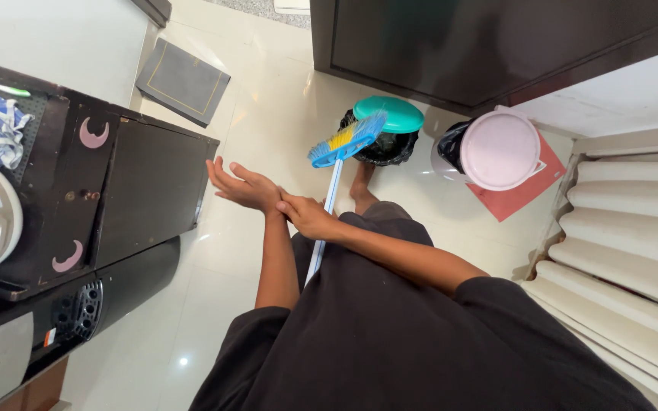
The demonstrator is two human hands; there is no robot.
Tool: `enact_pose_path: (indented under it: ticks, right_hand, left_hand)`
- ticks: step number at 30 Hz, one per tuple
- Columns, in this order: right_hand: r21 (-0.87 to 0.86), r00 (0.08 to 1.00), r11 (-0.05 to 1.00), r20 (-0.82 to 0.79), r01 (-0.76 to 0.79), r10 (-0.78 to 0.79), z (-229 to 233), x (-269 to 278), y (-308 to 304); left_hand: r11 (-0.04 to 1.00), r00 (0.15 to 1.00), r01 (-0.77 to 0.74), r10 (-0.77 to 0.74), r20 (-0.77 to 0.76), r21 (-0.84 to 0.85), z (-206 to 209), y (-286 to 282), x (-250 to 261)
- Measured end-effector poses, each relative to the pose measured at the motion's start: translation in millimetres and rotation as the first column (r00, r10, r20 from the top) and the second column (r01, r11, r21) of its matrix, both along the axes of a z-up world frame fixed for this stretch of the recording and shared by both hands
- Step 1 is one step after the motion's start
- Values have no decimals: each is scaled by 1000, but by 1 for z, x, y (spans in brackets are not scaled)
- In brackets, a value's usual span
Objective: Organizing cleaning supplies, wiping down a chair with a cloth, and disposing of trash.
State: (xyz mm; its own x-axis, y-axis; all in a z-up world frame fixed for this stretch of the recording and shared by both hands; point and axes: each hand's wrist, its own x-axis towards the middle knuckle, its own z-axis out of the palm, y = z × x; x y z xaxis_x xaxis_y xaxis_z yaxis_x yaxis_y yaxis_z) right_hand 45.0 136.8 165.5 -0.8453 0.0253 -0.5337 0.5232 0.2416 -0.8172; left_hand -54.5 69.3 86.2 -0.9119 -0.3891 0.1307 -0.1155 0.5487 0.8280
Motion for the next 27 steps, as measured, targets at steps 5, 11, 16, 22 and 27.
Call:
enact_pose_path:
  ticks: [5, 11, 16, 22, 27]
  right_hand:
    - [-301, 967, 949, -198, 94, -159, -49, 6, 18]
    - [-444, 898, 830, -112, 339, -427, -94, 34, 90]
    - [-321, 565, 534, 2, 782, -825, -225, 87, 164]
    - [-152, 219, 178, 322, 972, -921, -411, 131, 217]
    - [-164, 73, -4, 460, 986, -885, -520, 98, 249]
  left_hand:
    - [1000, 989, -3, 0, 145, 21, -24, -13, -6]
    - [872, 354, 211, -490, 796, 442, -163, -53, 46]
    - [659, 0, -131, -747, 664, 741, -175, -86, 100]
    - [795, 48, -267, -554, 831, 545, -174, -118, 135]
    - [866, 35, -265, -431, 902, 424, -165, -98, 133]
